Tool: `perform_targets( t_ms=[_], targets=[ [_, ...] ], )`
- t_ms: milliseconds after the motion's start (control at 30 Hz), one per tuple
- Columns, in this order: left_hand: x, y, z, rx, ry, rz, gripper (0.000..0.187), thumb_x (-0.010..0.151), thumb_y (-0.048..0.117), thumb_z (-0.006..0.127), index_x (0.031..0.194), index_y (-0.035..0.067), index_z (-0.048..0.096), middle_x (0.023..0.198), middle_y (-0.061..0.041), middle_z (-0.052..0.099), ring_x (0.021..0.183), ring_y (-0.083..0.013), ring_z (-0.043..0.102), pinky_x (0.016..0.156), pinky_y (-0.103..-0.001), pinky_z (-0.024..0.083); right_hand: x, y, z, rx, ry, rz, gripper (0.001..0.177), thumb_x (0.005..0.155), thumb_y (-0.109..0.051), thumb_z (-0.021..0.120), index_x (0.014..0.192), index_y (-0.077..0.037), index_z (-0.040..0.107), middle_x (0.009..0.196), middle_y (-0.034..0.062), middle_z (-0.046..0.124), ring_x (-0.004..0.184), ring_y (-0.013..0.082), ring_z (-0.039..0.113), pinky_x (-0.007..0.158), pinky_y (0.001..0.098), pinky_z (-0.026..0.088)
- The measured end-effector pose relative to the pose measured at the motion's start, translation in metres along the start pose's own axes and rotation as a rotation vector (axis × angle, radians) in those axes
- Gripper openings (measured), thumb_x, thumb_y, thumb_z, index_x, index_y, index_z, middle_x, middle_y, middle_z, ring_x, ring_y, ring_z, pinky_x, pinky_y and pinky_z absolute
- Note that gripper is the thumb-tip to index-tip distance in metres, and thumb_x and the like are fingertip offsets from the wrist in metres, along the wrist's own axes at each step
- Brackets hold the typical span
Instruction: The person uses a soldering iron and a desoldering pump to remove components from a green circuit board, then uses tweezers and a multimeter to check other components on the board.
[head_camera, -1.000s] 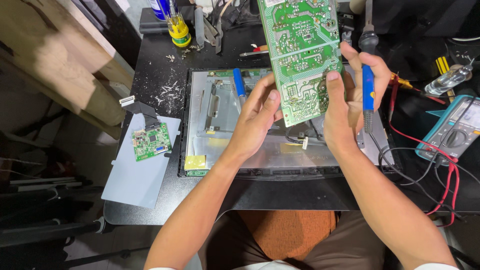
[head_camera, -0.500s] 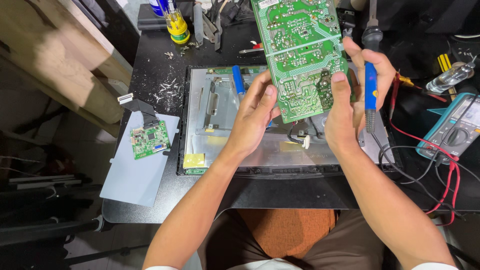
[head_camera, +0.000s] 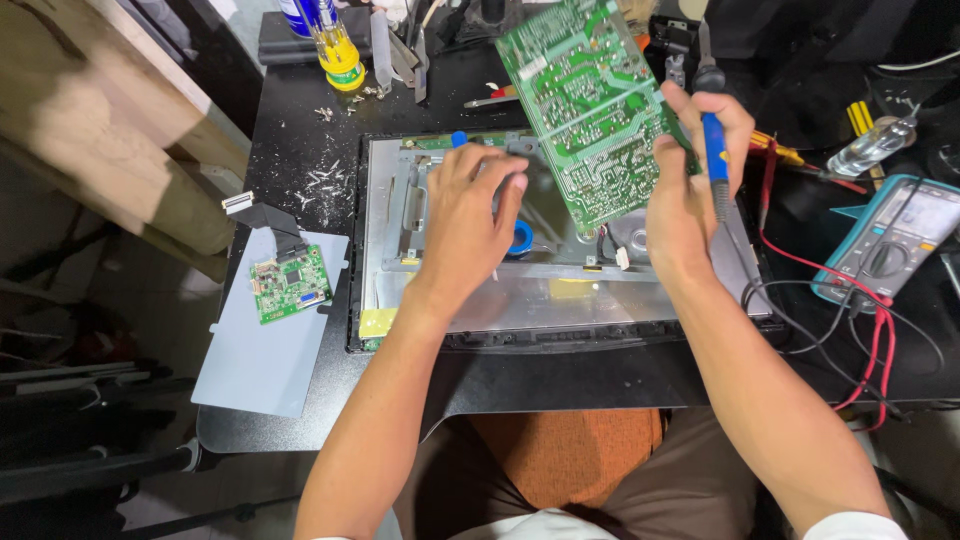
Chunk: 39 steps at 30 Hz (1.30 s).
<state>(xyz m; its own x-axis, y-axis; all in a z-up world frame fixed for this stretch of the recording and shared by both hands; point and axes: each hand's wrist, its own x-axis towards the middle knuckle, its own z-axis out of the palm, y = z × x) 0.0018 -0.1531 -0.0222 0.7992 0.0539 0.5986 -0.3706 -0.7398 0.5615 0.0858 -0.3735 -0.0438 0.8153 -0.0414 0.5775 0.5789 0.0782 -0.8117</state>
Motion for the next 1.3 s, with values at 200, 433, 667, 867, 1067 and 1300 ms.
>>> perform_targets(
  t_ms=[200, 433, 667, 867, 1067, 1300],
  targets=[
    [-0.003, -0.01, 0.0, 0.178, -0.265, 0.076, 0.032, 0.087, 0.036, 0.076, 0.107, 0.011, 0.075, 0.115, -0.013, 0.067, 0.126, -0.0313, 0.052, 0.119, -0.067, 0.013, -0.006, 0.001, -0.011, -0.068, 0.023, 0.011, 0.041, 0.104, 0.013, 0.05, 0.137, -0.01, 0.04, 0.148, 0.0214, 0.063, 0.145, 0.0275, 0.058, 0.115, 0.0332, 0.045],
    [-0.007, -0.004, -0.004, 0.227, -0.429, 0.016, 0.043, 0.078, 0.04, 0.079, 0.11, 0.012, 0.076, 0.117, -0.011, 0.068, 0.127, -0.032, 0.05, 0.118, -0.068, 0.006, -0.019, -0.004, -0.027, -0.05, 0.085, 0.048, 0.042, 0.1, 0.015, 0.049, 0.135, -0.008, 0.042, 0.146, 0.0236, 0.064, 0.142, 0.0283, 0.059, 0.113, 0.0327, 0.044],
    [-0.006, 0.001, -0.006, 0.246, -0.407, 0.016, 0.039, 0.075, 0.035, 0.084, 0.107, 0.014, 0.078, 0.11, -0.012, 0.071, 0.123, -0.0329, 0.054, 0.118, -0.069, 0.004, -0.027, 0.004, -0.033, -0.026, 0.076, -0.073, 0.038, 0.104, 0.014, 0.048, 0.135, -0.005, 0.039, 0.144, 0.0213, 0.063, 0.139, 0.0289, 0.061, 0.122, 0.0356, 0.045],
    [-0.002, 0.009, -0.006, 0.248, -0.416, -0.009, 0.037, 0.074, 0.03, 0.084, 0.107, 0.014, 0.077, 0.104, -0.01, 0.074, 0.118, -0.0329, 0.059, 0.12, -0.067, 0.003, -0.037, -0.016, -0.026, -0.195, 0.061, -0.115, 0.038, 0.101, 0.017, 0.05, 0.132, -0.004, 0.045, 0.142, 0.0184, 0.062, 0.137, 0.0262, 0.061, 0.119, 0.0336, 0.046],
    [0.003, 0.015, -0.011, 0.008, -0.21, -0.006, 0.024, 0.094, 0.02, 0.071, 0.115, 0.009, 0.072, 0.11, -0.012, 0.069, 0.103, -0.0304, 0.067, 0.107, -0.052, 0.037, -0.039, -0.039, -0.026, -0.288, 0.029, -0.082, 0.041, 0.102, 0.016, 0.049, 0.136, -0.006, 0.046, 0.141, 0.0147, 0.062, 0.138, 0.0241, 0.06, 0.111, 0.0305, 0.047],
    [0.002, 0.025, -0.002, -0.455, -0.115, -0.067, 0.017, 0.108, 0.012, 0.044, 0.107, 0.007, 0.061, 0.1, -0.005, 0.063, 0.092, -0.0181, 0.062, 0.084, -0.034, 0.05, -0.038, -0.051, -0.032, -0.577, 0.006, 0.172, 0.033, 0.097, -0.002, 0.064, 0.127, -0.013, 0.055, 0.097, 0.0111, 0.072, 0.085, 0.0184, 0.069, 0.079, 0.0308, 0.053]
  ],
)
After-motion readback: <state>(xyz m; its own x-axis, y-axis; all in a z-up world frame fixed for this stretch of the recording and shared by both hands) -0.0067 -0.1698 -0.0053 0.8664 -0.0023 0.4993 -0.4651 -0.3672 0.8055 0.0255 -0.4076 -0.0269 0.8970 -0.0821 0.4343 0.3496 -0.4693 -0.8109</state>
